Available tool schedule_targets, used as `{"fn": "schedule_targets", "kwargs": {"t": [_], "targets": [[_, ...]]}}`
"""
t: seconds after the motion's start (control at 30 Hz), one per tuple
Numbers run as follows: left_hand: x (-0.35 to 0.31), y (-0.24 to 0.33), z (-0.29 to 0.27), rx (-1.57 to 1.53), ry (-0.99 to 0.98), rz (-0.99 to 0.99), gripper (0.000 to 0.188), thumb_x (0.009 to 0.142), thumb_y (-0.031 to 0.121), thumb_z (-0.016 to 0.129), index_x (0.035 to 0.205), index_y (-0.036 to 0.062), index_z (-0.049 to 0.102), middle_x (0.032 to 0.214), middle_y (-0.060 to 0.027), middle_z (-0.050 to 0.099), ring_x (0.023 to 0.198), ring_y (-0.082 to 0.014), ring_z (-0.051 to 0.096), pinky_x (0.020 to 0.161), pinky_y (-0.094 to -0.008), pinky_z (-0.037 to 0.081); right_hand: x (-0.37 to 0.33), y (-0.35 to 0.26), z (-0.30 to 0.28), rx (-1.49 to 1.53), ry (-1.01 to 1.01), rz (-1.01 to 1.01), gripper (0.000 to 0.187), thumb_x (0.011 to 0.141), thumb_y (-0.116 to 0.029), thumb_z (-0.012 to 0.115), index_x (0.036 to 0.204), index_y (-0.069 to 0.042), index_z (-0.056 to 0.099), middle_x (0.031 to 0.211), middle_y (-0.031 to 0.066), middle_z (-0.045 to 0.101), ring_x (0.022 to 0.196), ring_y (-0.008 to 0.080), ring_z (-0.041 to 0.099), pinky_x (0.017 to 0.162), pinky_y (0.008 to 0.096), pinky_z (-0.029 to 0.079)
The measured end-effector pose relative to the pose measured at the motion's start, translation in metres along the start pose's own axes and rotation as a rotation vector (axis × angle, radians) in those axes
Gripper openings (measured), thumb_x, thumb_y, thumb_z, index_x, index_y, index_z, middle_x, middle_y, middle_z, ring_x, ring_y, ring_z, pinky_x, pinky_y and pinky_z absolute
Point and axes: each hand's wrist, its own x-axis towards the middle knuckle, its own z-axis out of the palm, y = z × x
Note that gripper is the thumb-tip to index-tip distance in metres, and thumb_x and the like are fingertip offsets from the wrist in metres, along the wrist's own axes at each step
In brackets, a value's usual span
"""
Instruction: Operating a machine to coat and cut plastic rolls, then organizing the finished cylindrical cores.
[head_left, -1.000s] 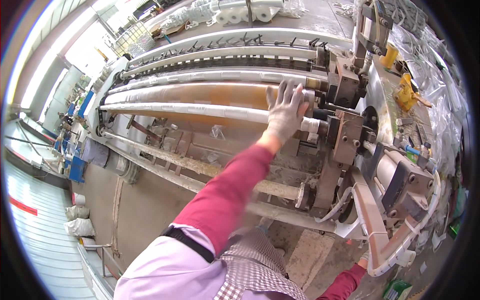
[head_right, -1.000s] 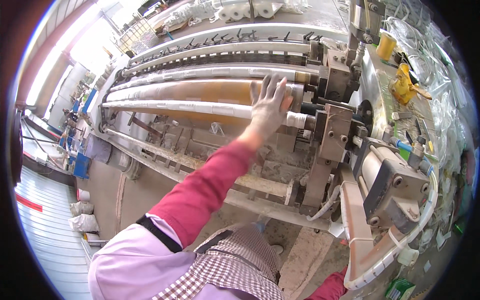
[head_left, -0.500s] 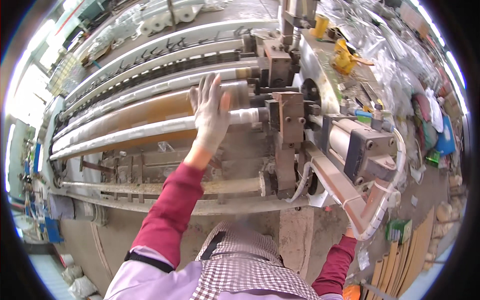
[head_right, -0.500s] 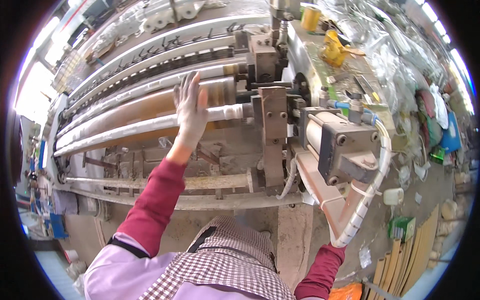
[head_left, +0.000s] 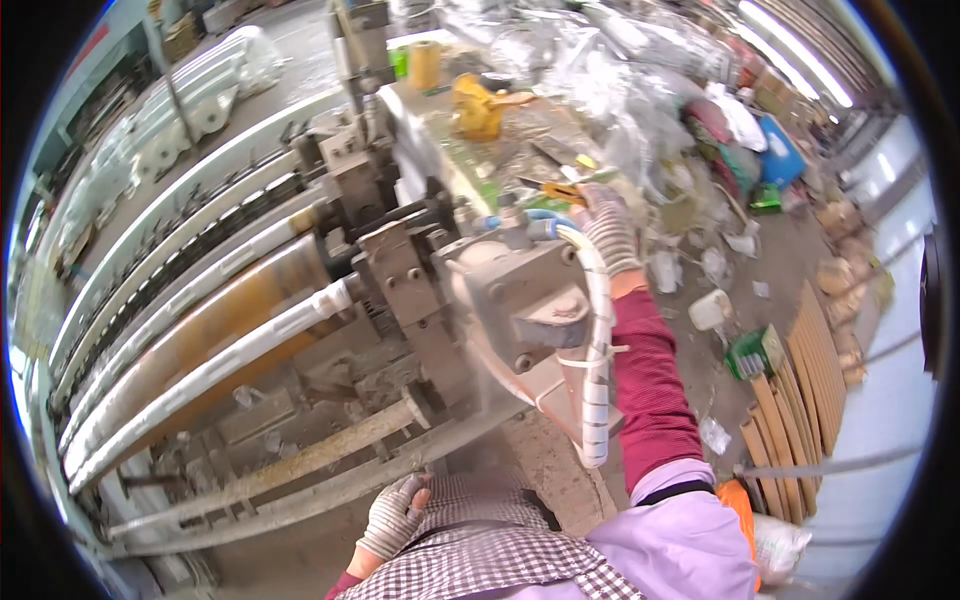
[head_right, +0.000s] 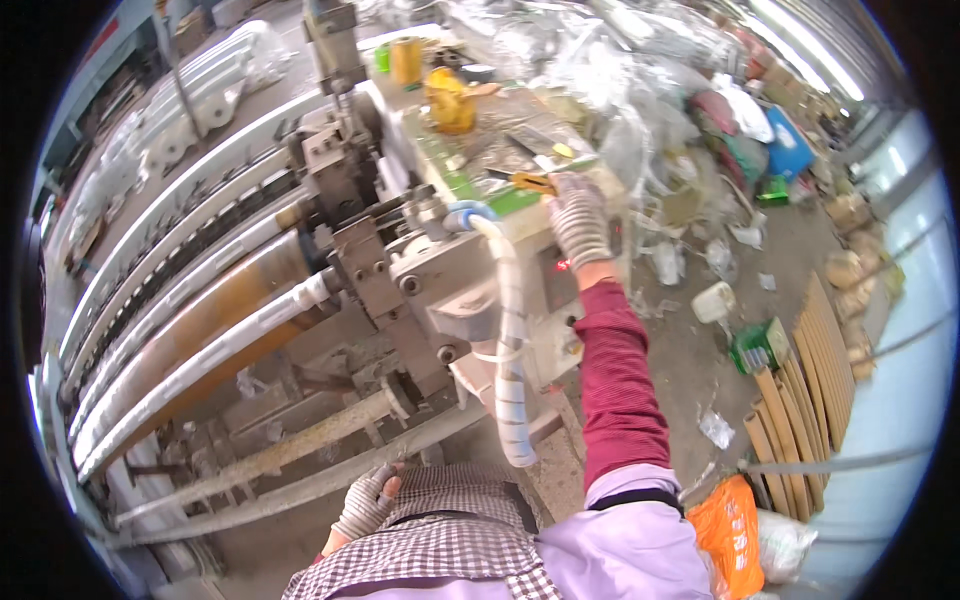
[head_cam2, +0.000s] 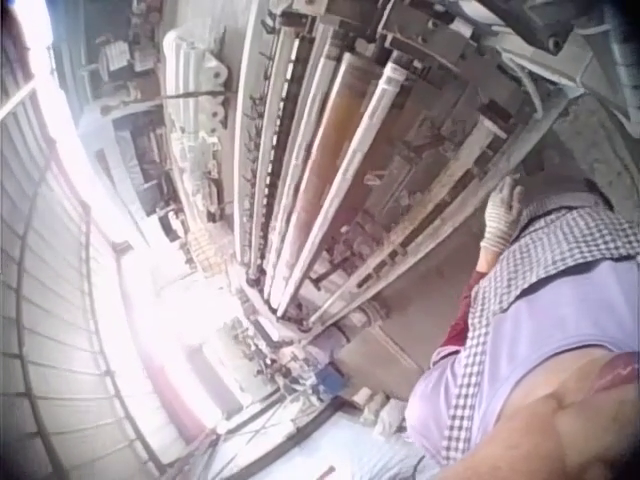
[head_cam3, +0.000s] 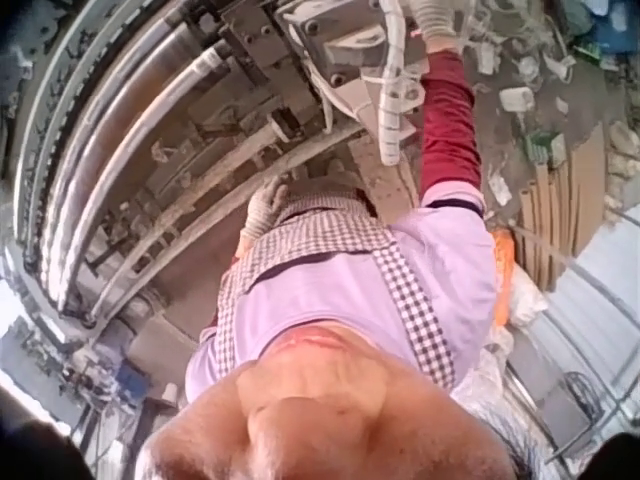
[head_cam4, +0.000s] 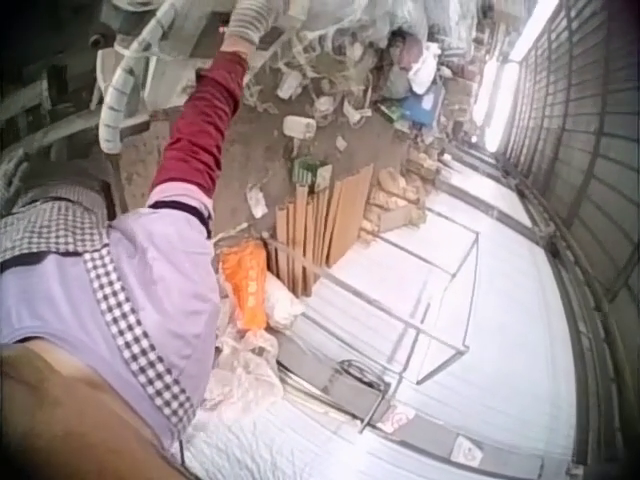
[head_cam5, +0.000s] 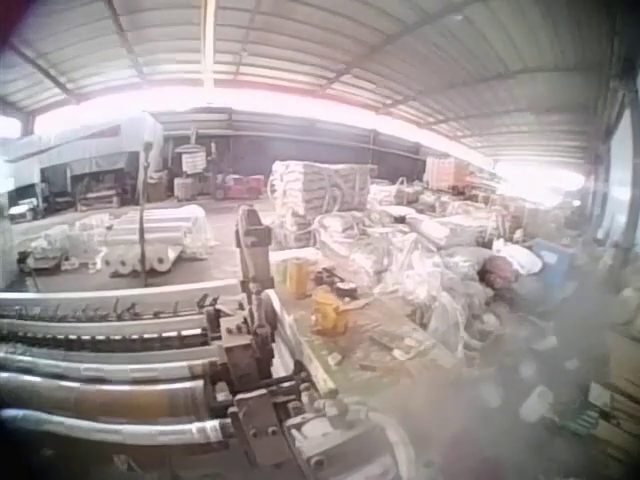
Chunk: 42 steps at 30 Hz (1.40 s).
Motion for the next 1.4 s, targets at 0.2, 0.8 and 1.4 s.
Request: {"fn": "schedule_targets", "kwargs": {"t": [0.2, 0.8, 1.4], "targets": [[-0.015, 0.001, 0.016, 0.044, 0.285, -0.148, 0.028, 0.092, 0.027, 0.054, 0.111, 0.008, 0.061, 0.103, -0.0155, 0.065, 0.097, -0.0343, 0.061, 0.084, -0.0407, 0.049, 0.009, -0.005, -0.025, 0.028, -0.061, -0.118, 0.043, 0.079, -0.002, 0.063, 0.121, -0.006, 0.055, 0.112, 0.0152, 0.059, 0.105, 0.0336, 0.053, 0.095, 0.0439, 0.041], [0.044, 0.041, -0.028, -0.458, -0.171, -0.105, 0.061, 0.094, 0.045, 0.053, 0.138, 0.0039, 0.041, 0.131, -0.0225, 0.051, 0.124, -0.0329, 0.049, 0.102, -0.0382, 0.04, -0.321, -0.157, -0.077, 1.013, -0.76, 1.04, 0.042, 0.096, -0.036, 0.05, 0.123, -0.005, 0.054, 0.067, -0.0023, 0.053, 0.045, 0.0112, 0.043, 0.044, 0.0252, 0.032], [0.093, 0.001, -0.103, -1.168, 0.228, -0.059, 0.098, 0.077, 0.024, 0.079, 0.15, 0.0084, 0.016, 0.137, -0.0074, 0.04, 0.111, -0.0146, 0.048, 0.083, -0.0242, 0.046, -0.136, -0.356, 0.053, 1.065, -0.578, 0.366, 0.033, 0.098, -0.018, 0.05, 0.127, -0.002, 0.053, 0.117, 0.014, 0.063, 0.103, 0.0216, 0.062, 0.089, 0.0301, 0.049]]}}
